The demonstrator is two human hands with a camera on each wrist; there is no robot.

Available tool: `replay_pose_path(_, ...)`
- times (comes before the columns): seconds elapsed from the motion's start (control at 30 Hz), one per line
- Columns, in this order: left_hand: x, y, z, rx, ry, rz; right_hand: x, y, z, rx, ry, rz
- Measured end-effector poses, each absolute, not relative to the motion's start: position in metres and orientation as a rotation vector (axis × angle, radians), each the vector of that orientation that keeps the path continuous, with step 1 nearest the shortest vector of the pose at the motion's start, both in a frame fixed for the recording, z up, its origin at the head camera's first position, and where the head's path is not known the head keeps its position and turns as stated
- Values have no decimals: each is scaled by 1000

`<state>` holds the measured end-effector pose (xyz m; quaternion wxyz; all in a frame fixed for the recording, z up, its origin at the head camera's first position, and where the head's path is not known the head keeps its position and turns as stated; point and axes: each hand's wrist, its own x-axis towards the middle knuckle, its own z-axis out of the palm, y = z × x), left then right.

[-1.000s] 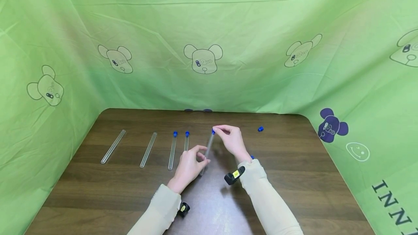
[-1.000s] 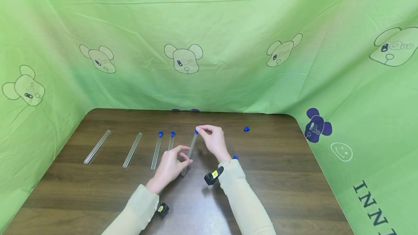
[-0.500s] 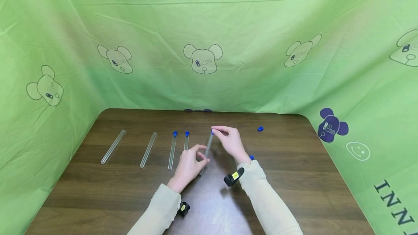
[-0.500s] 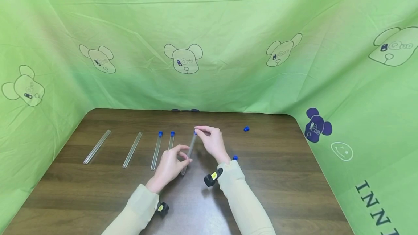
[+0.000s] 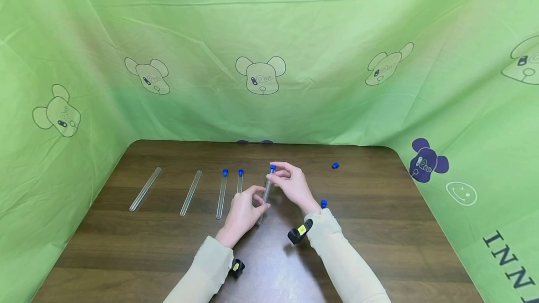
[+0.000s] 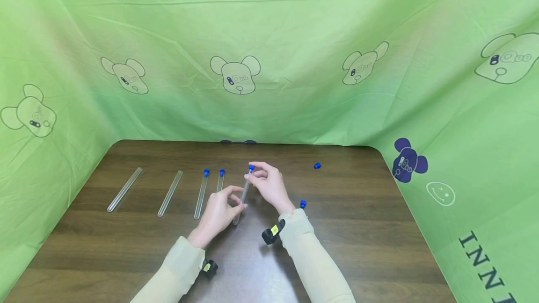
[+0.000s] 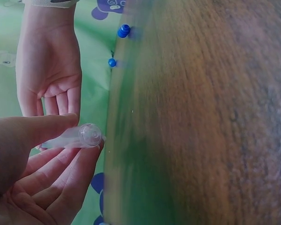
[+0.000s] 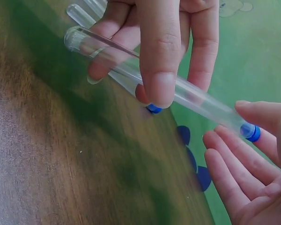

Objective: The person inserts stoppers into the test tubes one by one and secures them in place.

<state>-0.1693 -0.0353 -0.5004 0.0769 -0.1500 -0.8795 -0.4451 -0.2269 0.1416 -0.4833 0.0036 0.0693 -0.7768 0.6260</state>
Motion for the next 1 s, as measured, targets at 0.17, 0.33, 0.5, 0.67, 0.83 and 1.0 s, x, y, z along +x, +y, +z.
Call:
replay_pose_path(0.17,-169,-36,-501,-451,-2640,-1331,-227,141,-485,243,-2393,2025)
replay_pose_path(0.33,-168,-36,-501,-445,-2653,-1347,-227,141,-485,250,-2395,2023)
replay_pose_path(0.5,-168,-37,-503,-456,-2649,-1372,-227,141,-484,245,-2407,2020)
replay_pose_path(0.67,-166,-36,-505,-472,-2642,-1385,-227,143,-482,234,-2413,2021)
replay_pose_path(0.83,-164,-37,-506,-487,-2644,-1399,-227,143,-482,248,-2400,2025)
replay_pose_path(1.0,-164,-36,-509,-498,-2644,-1414,-226,142,-481,246,-2384,2028)
